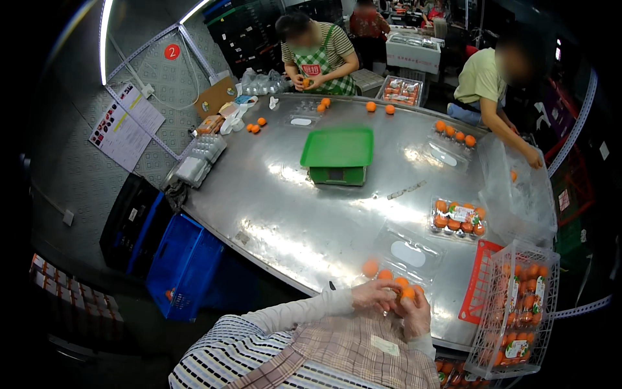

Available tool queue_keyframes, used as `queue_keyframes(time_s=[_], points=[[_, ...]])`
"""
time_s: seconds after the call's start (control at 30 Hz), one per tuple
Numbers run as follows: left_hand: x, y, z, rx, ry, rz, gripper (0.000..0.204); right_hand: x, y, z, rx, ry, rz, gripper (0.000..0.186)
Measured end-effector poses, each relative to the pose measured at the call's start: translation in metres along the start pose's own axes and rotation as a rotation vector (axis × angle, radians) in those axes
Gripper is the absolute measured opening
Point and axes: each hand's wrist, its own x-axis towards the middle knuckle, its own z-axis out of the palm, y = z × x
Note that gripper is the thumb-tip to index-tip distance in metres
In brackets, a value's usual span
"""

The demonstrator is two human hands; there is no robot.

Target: The person arranges small orange fruits into clear plastic trays on a metal table. They pick up the fruits from a nearby crate, place them into the tray slots, and then seal the trays with lids. The person also stacks the filled trays into a larger crate.

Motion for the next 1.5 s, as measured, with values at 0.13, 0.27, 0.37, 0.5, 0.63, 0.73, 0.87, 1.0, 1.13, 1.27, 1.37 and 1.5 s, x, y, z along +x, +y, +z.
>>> queue_keyframes(time_s=[0.13, 0.27, 0.37, 0.5, 0.63, 0.73, 0.87, 1.0, 1.13, 1.27, 1.37, 1.5], points=[[0.013, -0.013, -0.023, -0.004, -0.045, 0.052, 0.056, 0.005, 0.008, 0.001, 0.003, 0.19, -0.05, 0.043], [0.022, -0.018, -0.06, 0.038, -0.052, -0.03, 0.045, 0.009, 0.019, -0.011, 0.115, 0.352, -0.127, 0.045], [0.021, -0.015, -0.085, 0.119, 0.125, 0.015, 0.043, -0.003, 0.017, -0.012, 0.155, 0.568, -0.051, 0.046], [0.036, -0.043, -0.15, 0.213, 0.362, 0.064, 0.047, -0.004, 0.026, -0.021, 0.148, 0.699, -0.094, 0.046], [0.032, -0.076, -0.185, 0.224, 0.473, 0.052, 0.051, -0.003, 0.014, -0.018, -0.106, 0.8, -0.151, 0.056], [0.042, -0.061, -0.16, 0.361, 0.425, -0.136, 0.054, -0.007, 0.059, -0.096, -0.349, 0.827, -0.209, 0.062], [0.069, -0.118, -0.181, 0.834, 0.523, -0.002, 0.053, -0.002, 0.077, -0.124, -0.716, 0.837, -0.28, 0.063], [0.078, -0.114, -0.169, 0.792, 0.595, -0.114, 0.039, 0.014, 0.049, -0.144, -0.981, 0.771, -0.146, 0.065], [0.08, -0.159, -0.202, 0.809, 0.588, -0.015, 0.038, 0.031, 0.054, -0.147, -0.96, 0.642, -0.168, 0.064], [0.078, -0.141, -0.187, 0.766, 0.731, 0.023, 0.04, 0.052, 0.051, -0.163, -1.159, 0.635, -0.203, 0.06], [0.055, -0.157, -0.2, 0.95, 0.832, 0.001, 0.039, 0.049, 0.043, -0.148, -1.271, 0.654, -0.26, 0.055], [0.027, -0.143, -0.184, 0.181, 1.034, 0.161, 0.02, 0.044, 0.043, -0.155, -1.321, 0.686, -0.297, 0.056]])
